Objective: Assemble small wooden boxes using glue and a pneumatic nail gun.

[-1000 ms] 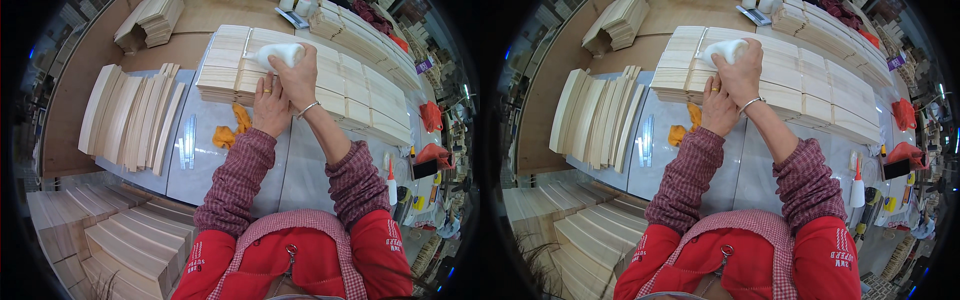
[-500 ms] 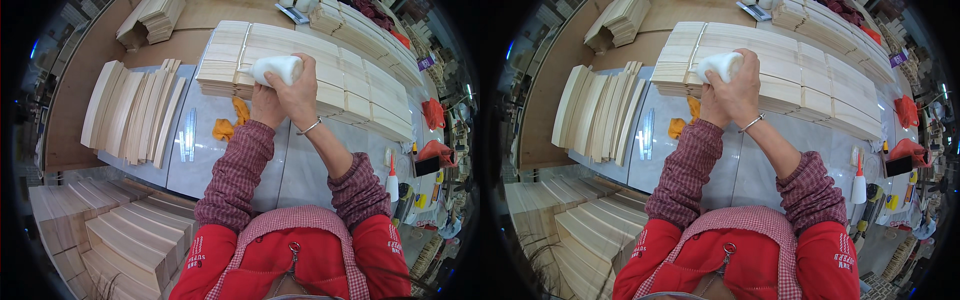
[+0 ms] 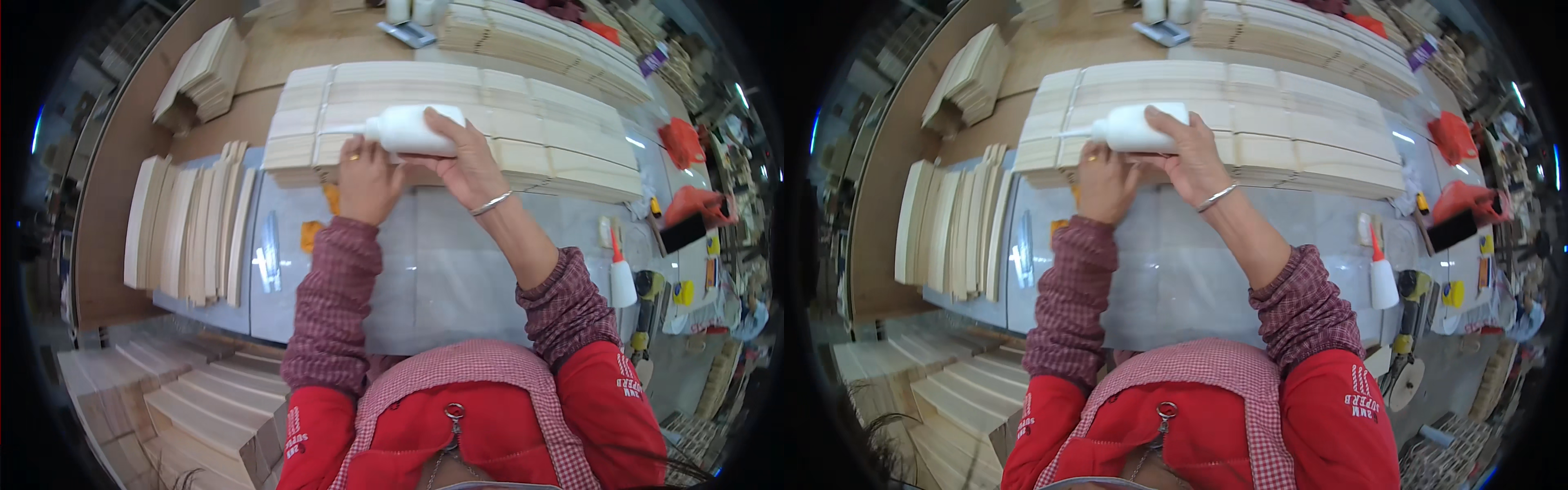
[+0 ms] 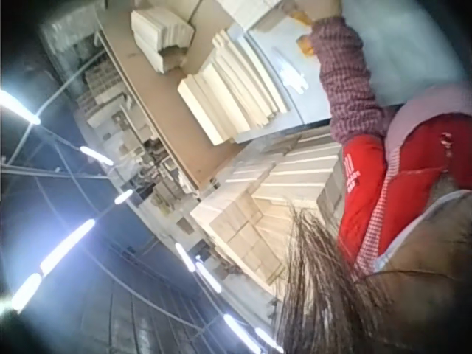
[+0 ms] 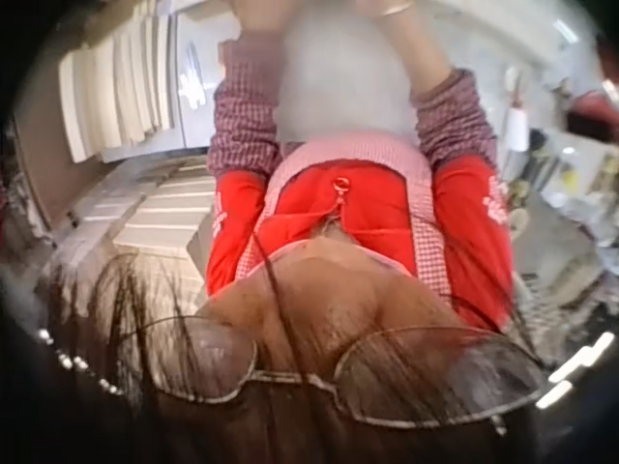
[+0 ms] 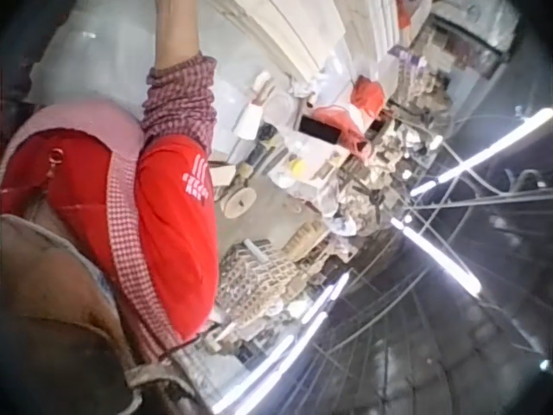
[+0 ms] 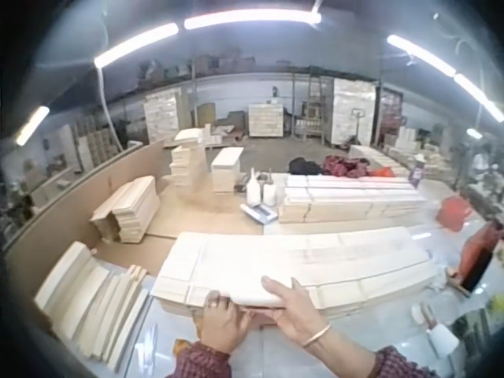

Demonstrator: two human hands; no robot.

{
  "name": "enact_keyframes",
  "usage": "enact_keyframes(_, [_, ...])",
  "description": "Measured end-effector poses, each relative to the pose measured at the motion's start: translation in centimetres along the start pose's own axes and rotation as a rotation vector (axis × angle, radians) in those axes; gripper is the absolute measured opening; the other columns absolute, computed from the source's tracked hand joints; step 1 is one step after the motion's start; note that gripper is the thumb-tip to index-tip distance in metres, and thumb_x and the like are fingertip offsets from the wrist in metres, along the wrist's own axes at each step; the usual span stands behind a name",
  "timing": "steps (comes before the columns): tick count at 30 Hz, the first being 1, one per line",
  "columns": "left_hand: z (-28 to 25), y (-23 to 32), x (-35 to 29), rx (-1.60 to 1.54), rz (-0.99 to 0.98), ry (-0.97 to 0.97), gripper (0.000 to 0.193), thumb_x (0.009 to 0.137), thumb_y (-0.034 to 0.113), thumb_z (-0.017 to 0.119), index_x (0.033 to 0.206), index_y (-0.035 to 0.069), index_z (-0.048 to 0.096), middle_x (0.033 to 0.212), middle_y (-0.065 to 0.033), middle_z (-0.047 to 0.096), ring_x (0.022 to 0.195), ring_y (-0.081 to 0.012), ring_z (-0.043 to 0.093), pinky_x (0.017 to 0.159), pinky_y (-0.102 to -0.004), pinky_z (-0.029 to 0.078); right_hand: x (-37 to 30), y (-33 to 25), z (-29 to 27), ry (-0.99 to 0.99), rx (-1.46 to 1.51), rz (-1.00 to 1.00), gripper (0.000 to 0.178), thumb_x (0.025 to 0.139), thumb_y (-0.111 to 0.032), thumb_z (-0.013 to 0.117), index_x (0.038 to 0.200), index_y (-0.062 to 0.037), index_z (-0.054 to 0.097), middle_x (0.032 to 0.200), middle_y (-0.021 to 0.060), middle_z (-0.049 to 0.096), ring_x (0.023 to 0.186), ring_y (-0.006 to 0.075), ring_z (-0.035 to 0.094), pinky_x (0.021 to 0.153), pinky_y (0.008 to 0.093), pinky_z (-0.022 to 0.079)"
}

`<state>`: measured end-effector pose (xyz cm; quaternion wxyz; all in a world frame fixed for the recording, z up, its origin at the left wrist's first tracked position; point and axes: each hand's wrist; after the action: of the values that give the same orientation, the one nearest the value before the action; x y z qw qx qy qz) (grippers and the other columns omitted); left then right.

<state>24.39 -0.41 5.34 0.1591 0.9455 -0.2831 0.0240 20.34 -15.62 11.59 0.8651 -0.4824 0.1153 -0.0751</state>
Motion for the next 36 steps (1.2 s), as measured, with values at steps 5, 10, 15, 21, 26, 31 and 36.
enact_keyframes(5, [0.2,-0.3,1.8,-0.171,0.093,0.433,0.047,0.085,0.036,0.058,0.123,0.008,0.054,0.136,-0.0128,0.044,0.124,-0.0291,0.041,0.104,-0.0429,0.029,0.9,-6.3,-8.5,-0.044,0.277,-0.065,0.046,0.079,-0.004,0.068,0.115,0.0070,0.042,0.111,0.0252,0.053,0.107,0.0377,0.055,0.092,0.0431,0.052])
enact_keyframes(10, [0.5,1.9,7.3,-0.135,0.115,0.364,0.050,0.090,0.042,0.049,0.125,0.007,0.052,0.140,-0.0117,0.041,0.130,-0.0327,0.034,0.107,-0.0444,0.026,2.9,-9.9,-14.1,0.146,0.006,-0.258,0.051,0.076,-0.009,0.073,0.112,0.0113,0.042,0.106,0.0246,0.054,0.094,0.0339,0.060,0.076,0.0362,0.058])
enact_keyframes(15, [3.0,3.0,11.5,0.040,0.116,0.259,0.054,0.093,0.046,0.041,0.129,0.006,0.049,0.142,-0.0111,0.040,0.133,-0.0337,0.032,0.108,-0.0445,0.024,6.1,-9.7,-16.5,0.369,-0.113,-0.282,0.057,0.073,-0.013,0.076,0.110,0.0140,0.041,0.103,0.0236,0.054,0.085,0.0308,0.063,0.064,0.0314,0.058])
enact_keyframes(21, [3.9,3.4,12.7,0.125,0.049,0.160,0.057,0.094,0.049,0.036,0.132,0.008,0.047,0.143,-0.0083,0.041,0.134,-0.0311,0.032,0.110,-0.0435,0.023,10.3,-8.4,-16.6,0.462,-0.138,-0.261,0.062,0.071,-0.016,0.078,0.112,0.0133,0.041,0.103,0.0236,0.054,0.083,0.0285,0.064,0.060,0.0291,0.058])
enact_keyframes(26, [3.6,3.5,12.5,0.139,0.037,0.169,0.056,0.094,0.048,0.036,0.132,0.008,0.047,0.141,-0.0080,0.043,0.134,-0.0307,0.034,0.110,-0.0432,0.023,11.5,-7.5,-14.7,0.565,-0.226,-0.270,0.063,0.072,-0.017,0.077,0.113,0.0112,0.038,0.103,0.0228,0.053,0.082,0.0281,0.064,0.060,0.0296,0.058])
enact_keyframes(31, [3.6,3.7,12.3,0.115,0.054,0.197,0.054,0.094,0.045,0.037,0.130,0.006,0.049,0.139,-0.0104,0.046,0.132,-0.0328,0.035,0.109,-0.0439,0.024,11.7,-7.5,-13.5,0.630,-0.342,-0.270,0.063,0.073,-0.017,0.076,0.114,0.0097,0.035,0.103,0.0221,0.051,0.081,0.0280,0.063,0.060,0.0298,0.058])
enact_keyframes(36, [3.8,3.5,12.4,0.104,0.070,0.214,0.053,0.094,0.042,0.037,0.129,0.006,0.050,0.138,-0.0111,0.047,0.131,-0.0334,0.037,0.108,-0.0442,0.024,11.3,-6.8,-13.6,0.672,-0.433,-0.311,0.061,0.074,-0.016,0.075,0.113,0.0090,0.035,0.104,0.0221,0.051,0.082,0.0279,0.063,0.060,0.0300,0.058])
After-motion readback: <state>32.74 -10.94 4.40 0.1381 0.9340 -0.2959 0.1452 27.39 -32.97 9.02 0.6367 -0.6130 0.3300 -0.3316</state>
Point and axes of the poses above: each hand's wrist, its own x-axis towards the middle knuckle, its own z-axis out of the palm, y = z × x
